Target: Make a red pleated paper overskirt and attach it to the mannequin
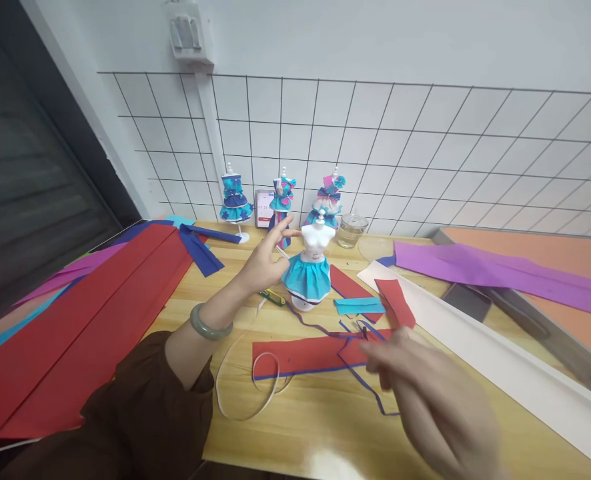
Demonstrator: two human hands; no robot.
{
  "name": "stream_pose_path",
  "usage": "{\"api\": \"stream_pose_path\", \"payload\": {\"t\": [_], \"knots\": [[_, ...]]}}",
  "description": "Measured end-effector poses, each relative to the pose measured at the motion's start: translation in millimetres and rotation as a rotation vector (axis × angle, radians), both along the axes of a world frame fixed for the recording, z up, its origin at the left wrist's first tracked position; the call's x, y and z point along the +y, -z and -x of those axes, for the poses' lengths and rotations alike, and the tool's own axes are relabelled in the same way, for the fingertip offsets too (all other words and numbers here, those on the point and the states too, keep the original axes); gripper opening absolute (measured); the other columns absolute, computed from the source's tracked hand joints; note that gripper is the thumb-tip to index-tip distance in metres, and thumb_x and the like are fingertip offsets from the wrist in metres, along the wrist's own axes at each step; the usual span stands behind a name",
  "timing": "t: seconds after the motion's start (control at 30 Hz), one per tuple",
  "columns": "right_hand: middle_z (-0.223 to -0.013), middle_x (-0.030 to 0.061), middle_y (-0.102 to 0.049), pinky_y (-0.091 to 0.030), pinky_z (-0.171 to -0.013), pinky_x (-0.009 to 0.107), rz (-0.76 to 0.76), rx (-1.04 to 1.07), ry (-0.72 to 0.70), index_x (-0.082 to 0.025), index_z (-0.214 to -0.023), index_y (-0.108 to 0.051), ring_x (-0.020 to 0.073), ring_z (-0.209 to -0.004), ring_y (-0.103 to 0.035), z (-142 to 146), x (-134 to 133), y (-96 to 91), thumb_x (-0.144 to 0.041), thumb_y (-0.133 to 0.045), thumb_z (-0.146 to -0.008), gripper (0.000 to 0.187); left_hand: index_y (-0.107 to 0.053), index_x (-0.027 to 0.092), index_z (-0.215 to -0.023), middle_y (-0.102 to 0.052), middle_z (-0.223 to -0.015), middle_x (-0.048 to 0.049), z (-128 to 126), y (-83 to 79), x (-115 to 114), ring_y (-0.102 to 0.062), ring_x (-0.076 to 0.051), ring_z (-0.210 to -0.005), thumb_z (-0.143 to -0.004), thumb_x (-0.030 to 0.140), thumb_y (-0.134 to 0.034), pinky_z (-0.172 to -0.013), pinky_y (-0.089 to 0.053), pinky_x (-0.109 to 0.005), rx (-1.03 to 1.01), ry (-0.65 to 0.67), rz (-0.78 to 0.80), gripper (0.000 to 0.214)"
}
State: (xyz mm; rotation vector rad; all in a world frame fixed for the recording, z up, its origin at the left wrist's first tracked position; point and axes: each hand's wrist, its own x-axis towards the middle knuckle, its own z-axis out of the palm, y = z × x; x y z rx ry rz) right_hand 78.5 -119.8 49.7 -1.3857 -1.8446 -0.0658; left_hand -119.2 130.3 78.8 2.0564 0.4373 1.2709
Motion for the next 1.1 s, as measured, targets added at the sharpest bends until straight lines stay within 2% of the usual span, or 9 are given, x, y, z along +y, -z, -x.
{"api": "stream_pose_path", "payload": {"t": [0.1, 0.2, 0.3, 0.4, 0.57, 0.67, 0.83, 1.0, 1.1], "knots": [[-0.079, 0.0038, -0.069, -0.055, -0.060, 0.033, 0.131, -0.047, -0.011, -0.031, -0.111, -0.060, 0.0202, -0.069, -0.067, 7, 45, -3.4, -0.021, -0.046, -0.089, 0.028, -0.033, 0.025, -0.139, -0.058, -0.124, -0.0072, 1, -2.5, 0, -0.054, -0.023, -0.112, -0.066, -0.004, -0.044, -0.089, -0.051, -0.037, 0.014, -0.059, 0.013, 0.079], [-0.092, 0.0083, -0.070, -0.055, -0.071, 0.033, 0.242, -0.256, -0.120, -0.022, -0.104, -0.064, 0.0207, -0.084, -0.066, 21, 57, 18.7, -0.021, -0.043, -0.091, 0.024, -0.034, 0.023, -0.138, -0.059, -0.122, -0.0084, 1, -4.7, 0, -0.056, -0.022, -0.107, -0.067, -0.004, -0.043, -0.086, -0.051, -0.036, 0.026, -0.138, 0.040, 0.077], [-0.092, 0.0114, -0.070, -0.052, -0.071, 0.038, 0.182, -0.531, -0.185, -0.016, -0.104, -0.065, 0.0232, -0.082, -0.064, 41, 56, 44.5, -0.018, -0.042, -0.091, 0.026, -0.035, 0.024, -0.137, -0.059, -0.121, -0.0080, 0, -5.1, 1, -0.056, -0.022, -0.107, -0.067, -0.003, -0.044, -0.089, -0.049, -0.038, 0.006, -0.190, 0.034, 0.076], [-0.082, 0.0117, -0.069, -0.046, -0.063, 0.037, 0.083, -0.755, -0.156, -0.012, -0.089, -0.067, 0.0232, -0.070, -0.062, 56, 62, 60.3, -0.008, -0.043, -0.087, 0.024, -0.036, 0.025, -0.137, -0.059, -0.120, -0.0076, 1, -5.0, 2, -0.055, -0.021, -0.108, -0.069, -0.002, -0.045, -0.093, -0.047, -0.040, -0.011, -0.217, 0.022, 0.073], [-0.067, 0.0094, -0.065, -0.041, -0.057, 0.034, 0.036, -0.853, -0.072, -0.014, -0.069, -0.064, 0.0210, -0.057, -0.058, 43, 80, 58.3, -0.002, -0.044, -0.081, 0.026, -0.034, 0.026, -0.137, -0.060, -0.120, -0.0081, 4, -7.1, 0, -0.057, -0.021, -0.105, -0.073, -0.001, -0.045, -0.089, -0.049, -0.038, -0.037, -0.209, 0.018, 0.071], [-0.076, 0.0104, -0.070, -0.046, -0.062, 0.034, 0.057, -0.683, 0.010, -0.015, -0.080, -0.067, 0.0222, -0.066, -0.065, 18, 84, 42.6, -0.008, -0.044, -0.083, 0.024, -0.034, 0.026, -0.137, -0.060, -0.119, -0.0078, 6, -8.5, 0, -0.058, -0.019, -0.105, -0.074, -0.001, -0.044, -0.093, -0.047, -0.038, -0.073, -0.195, -0.008, 0.069], [-0.083, 0.0034, -0.074, -0.051, -0.058, 0.030, 0.200, -0.125, 0.299, -0.024, -0.090, -0.069, 0.0210, -0.068, -0.068, -15, 78, 8.9, -0.033, -0.048, -0.085, 0.023, -0.035, 0.026, -0.136, -0.060, -0.118, -0.0072, 6, -9.5, 0, -0.057, -0.020, -0.106, -0.073, -0.002, -0.044, -0.096, -0.046, -0.040, -0.100, -0.191, 0.005, 0.069], [-0.084, 0.0043, -0.074, -0.053, -0.067, 0.036, 0.168, 0.248, 0.494, -0.025, -0.081, -0.072, 0.0270, -0.079, -0.068, -13, 68, -18.4, -0.044, -0.061, -0.074, 0.023, -0.037, 0.025, -0.134, -0.060, -0.118, -0.0075, 3, -10.7, -2, -0.055, -0.020, -0.112, -0.074, 0.000, -0.045, -0.098, -0.044, -0.040, -0.088, -0.188, 0.025, 0.065], [-0.084, 0.0053, -0.072, -0.051, -0.078, 0.041, 0.023, 0.482, 0.545, -0.025, -0.081, -0.071, 0.0272, -0.081, -0.067, -2, 67, -31.7, -0.041, -0.069, -0.069, 0.020, -0.038, 0.024, -0.132, -0.060, -0.115, -0.0072, 3, -14.4, -6, -0.054, -0.019, -0.112, -0.078, 0.005, -0.049, -0.100, -0.041, -0.040, -0.134, -0.191, 0.008, 0.058]]}}
